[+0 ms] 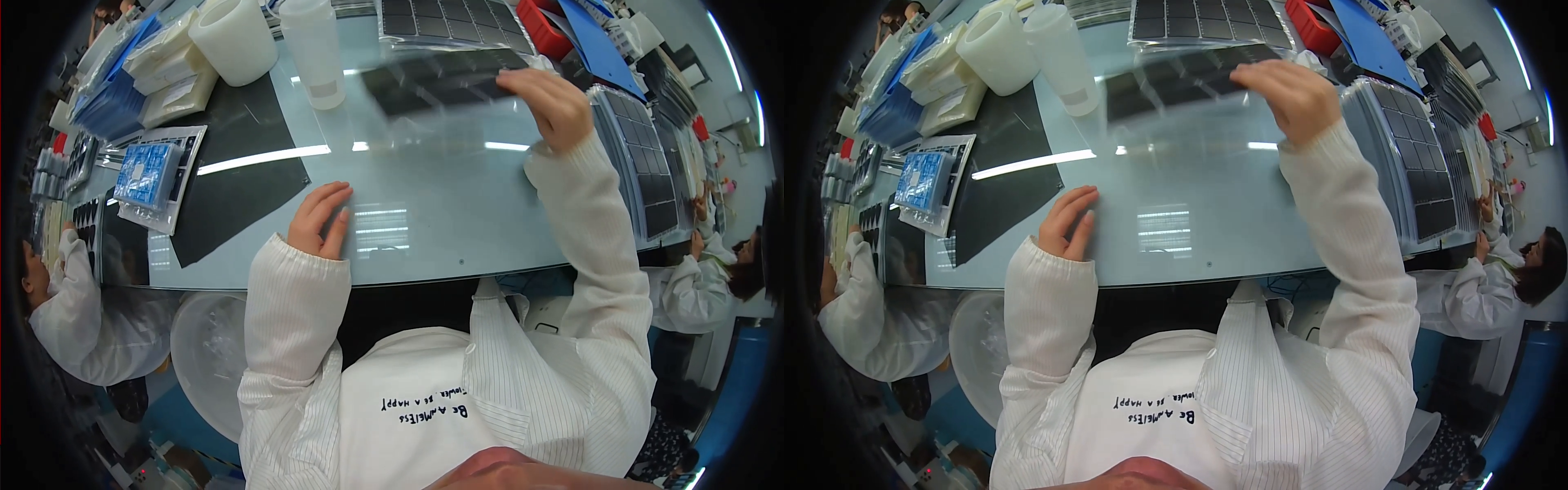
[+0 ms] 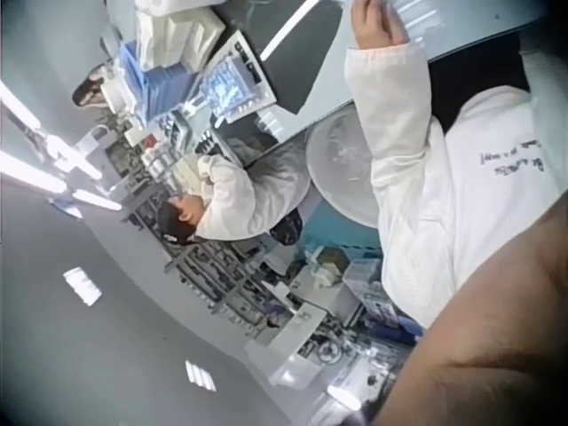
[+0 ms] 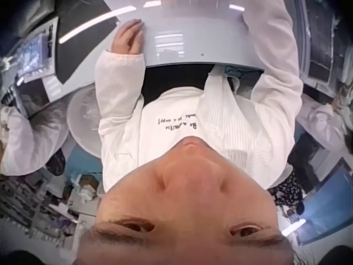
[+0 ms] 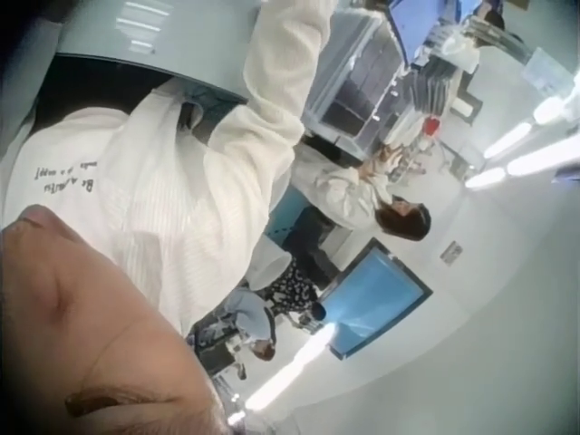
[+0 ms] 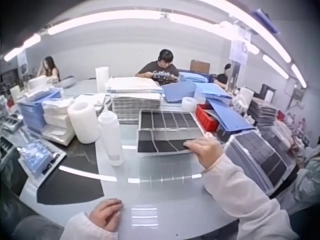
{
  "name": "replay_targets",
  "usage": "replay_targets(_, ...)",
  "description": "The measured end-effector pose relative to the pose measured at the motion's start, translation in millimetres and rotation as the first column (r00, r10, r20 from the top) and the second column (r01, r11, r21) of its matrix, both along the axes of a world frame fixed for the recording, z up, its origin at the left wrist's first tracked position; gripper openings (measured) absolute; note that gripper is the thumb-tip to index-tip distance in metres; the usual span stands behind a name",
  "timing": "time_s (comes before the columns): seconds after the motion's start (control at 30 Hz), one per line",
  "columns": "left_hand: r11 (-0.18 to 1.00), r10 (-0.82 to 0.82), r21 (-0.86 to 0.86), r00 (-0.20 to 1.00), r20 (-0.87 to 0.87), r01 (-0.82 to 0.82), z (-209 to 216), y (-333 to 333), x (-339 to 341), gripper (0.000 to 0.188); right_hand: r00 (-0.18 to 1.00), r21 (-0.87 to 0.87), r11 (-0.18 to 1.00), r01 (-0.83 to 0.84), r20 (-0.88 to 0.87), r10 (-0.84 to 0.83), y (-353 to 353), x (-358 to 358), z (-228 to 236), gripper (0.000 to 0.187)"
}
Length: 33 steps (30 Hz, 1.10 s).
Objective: Cleaning and inspecting grid-like sheets using a cloth and liquid solution.
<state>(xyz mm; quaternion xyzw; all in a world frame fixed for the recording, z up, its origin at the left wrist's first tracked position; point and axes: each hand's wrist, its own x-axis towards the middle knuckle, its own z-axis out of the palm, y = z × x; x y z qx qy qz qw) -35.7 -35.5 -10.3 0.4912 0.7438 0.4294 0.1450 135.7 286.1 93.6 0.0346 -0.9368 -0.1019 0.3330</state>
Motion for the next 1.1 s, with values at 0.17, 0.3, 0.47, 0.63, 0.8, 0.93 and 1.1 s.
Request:
replay_targets(0.17, 0.995, 0.071, 0.041, 0.923, 0.378, -0.094, 19.7, -1.8, 8.7, 0.037, 0.992, 0.086, 0.991, -0.106, 0.080, 0.099, -92.5, 38.0, 24.7, 0.021)
replay_targets(0.3, 0.998, -0.054, 0.004, 0.949, 0.310, 0.056, 2.5, 5.5, 1.4, 0.050, 0.989, 0.116, 0.984, -0.132, 0.082, 0.123, -114.4, 51.5, 3.6, 0.016)
replay_targets(0.47, 0.978, -0.024, 0.162, 0.709, 0.705, -0.129, -3.8, 26.9, 22.6, 0.068, 0.989, 0.127, 0.982, -0.139, -0.035, 0.145, -126.2, 59.6, -6.0, 0.018)
replay_targets(0.63, 0.993, -0.033, 0.071, 0.370, 0.928, -0.090, -7.4, 27.0, 23.8, 0.058, 0.987, 0.111, 0.994, -0.025, -0.156, 0.042, -131.8, 82.0, -12.6, 0.025)
replay_targets(0.8, 0.978, -0.010, 0.123, 0.554, 0.832, -0.168, 6.8, 22.0, 25.7, 0.024, 0.983, 0.106, 0.994, 0.011, -0.183, 0.009, -119.1, 92.0, -31.7, 0.023)
replay_targets(0.93, 0.947, -0.082, 0.264, 0.660, 0.747, -0.181, 15.7, 12.7, 20.1, 0.021, 0.985, 0.035, 0.998, 0.046, -0.167, -0.040, -117.7, 98.1, -55.5, 0.022)
replay_targets(1.1, 0.935, 0.065, 0.228, 0.764, 0.641, -0.271, 26.2, 5.9, 28.8, 0.021, 0.955, -0.343, 0.933, 0.111, -0.224, -0.196, -121.4, 90.7, -76.9, 0.027)
